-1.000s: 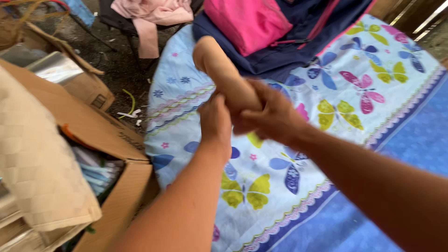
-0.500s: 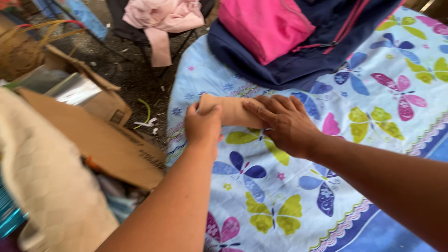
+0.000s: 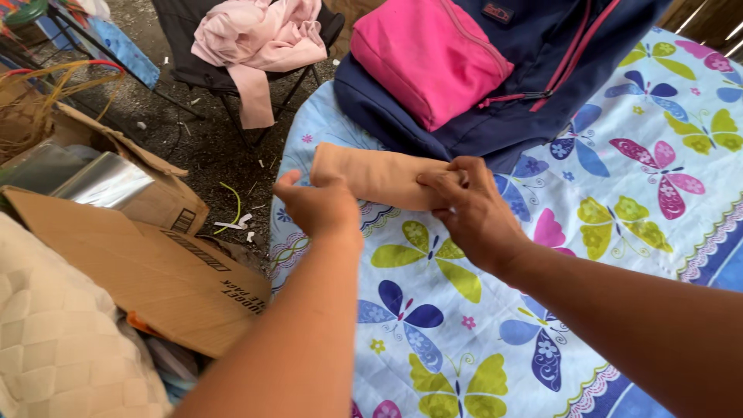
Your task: The person places toiletries, a hairbrush, and two watches into a pink pouch attached to a blue backpack, then zips the pouch closed. The person then folds a pair of beige shorts and a yellow shirt on the table.
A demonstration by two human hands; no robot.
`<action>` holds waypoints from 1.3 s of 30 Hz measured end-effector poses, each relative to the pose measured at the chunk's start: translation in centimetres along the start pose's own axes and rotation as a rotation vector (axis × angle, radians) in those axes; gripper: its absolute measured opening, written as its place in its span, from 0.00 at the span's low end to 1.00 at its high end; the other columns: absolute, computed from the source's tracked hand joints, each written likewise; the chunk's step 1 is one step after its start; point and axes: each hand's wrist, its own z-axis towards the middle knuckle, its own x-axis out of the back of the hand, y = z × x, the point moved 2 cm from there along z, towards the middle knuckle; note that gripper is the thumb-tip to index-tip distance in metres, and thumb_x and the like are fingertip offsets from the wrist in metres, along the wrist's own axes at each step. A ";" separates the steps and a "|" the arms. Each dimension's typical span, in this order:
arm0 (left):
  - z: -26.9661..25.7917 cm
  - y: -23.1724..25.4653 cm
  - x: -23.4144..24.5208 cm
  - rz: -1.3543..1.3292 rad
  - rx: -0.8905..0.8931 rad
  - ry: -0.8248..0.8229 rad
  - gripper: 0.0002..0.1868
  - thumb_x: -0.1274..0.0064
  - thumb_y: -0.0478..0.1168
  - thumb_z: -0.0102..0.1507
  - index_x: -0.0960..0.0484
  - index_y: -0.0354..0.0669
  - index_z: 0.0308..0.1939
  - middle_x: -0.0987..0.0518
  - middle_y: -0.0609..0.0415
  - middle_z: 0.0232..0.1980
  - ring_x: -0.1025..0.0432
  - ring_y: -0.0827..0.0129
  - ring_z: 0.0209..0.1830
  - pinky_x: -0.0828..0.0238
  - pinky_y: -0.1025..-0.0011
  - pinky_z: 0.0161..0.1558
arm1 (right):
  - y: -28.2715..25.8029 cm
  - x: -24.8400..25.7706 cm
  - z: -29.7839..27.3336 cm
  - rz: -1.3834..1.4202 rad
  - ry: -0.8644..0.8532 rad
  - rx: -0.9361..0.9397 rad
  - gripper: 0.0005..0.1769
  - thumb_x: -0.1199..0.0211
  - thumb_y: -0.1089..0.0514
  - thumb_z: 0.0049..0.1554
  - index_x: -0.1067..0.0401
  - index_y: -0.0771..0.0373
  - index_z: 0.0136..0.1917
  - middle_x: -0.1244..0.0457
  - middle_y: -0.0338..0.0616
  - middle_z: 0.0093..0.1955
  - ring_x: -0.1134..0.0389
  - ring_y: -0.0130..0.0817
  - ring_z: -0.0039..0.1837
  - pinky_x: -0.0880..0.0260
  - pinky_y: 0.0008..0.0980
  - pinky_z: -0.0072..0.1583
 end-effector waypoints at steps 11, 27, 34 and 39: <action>-2.7 1.9 -1.0 0.227 -0.086 -0.277 0.40 0.40 0.34 0.59 0.38 0.50 0.74 0.38 0.47 0.75 0.37 0.55 0.72 0.35 0.65 0.67 | -0.8 -1.0 -1.0 -0.010 -0.123 -0.020 0.36 0.37 0.72 0.50 0.32 0.49 0.70 0.46 0.51 0.67 0.38 0.53 0.67 0.31 0.43 0.63; -8.1 0.5 -0.9 0.232 -0.146 -0.326 0.45 0.40 0.39 0.59 0.45 0.46 0.77 0.40 0.44 0.77 0.42 0.54 0.76 0.42 0.63 0.71 | -1.3 4.8 -2.6 0.046 -0.062 -0.093 0.38 0.27 0.57 0.50 0.36 0.55 0.72 0.43 0.51 0.68 0.41 0.53 0.69 0.37 0.45 0.67; -15.0 -5.4 -0.8 0.301 -0.289 -0.350 0.38 0.40 0.43 0.58 0.35 0.39 0.70 0.28 0.38 0.67 0.32 0.51 0.68 0.35 0.61 0.64 | -0.6 8.2 -9.6 0.109 -0.004 -0.282 0.30 0.31 0.56 0.54 0.33 0.56 0.69 0.37 0.51 0.61 0.32 0.49 0.60 0.30 0.40 0.60; -22.2 -6.6 -2.0 0.370 -0.098 -0.499 0.25 0.43 0.43 0.59 0.23 0.44 0.60 0.19 0.46 0.54 0.22 0.59 0.52 0.27 0.63 0.53 | 0.9 10.7 -15.1 0.289 -0.066 -0.490 0.23 0.33 0.57 0.54 0.28 0.57 0.64 0.33 0.46 0.54 0.29 0.35 0.55 0.26 0.34 0.54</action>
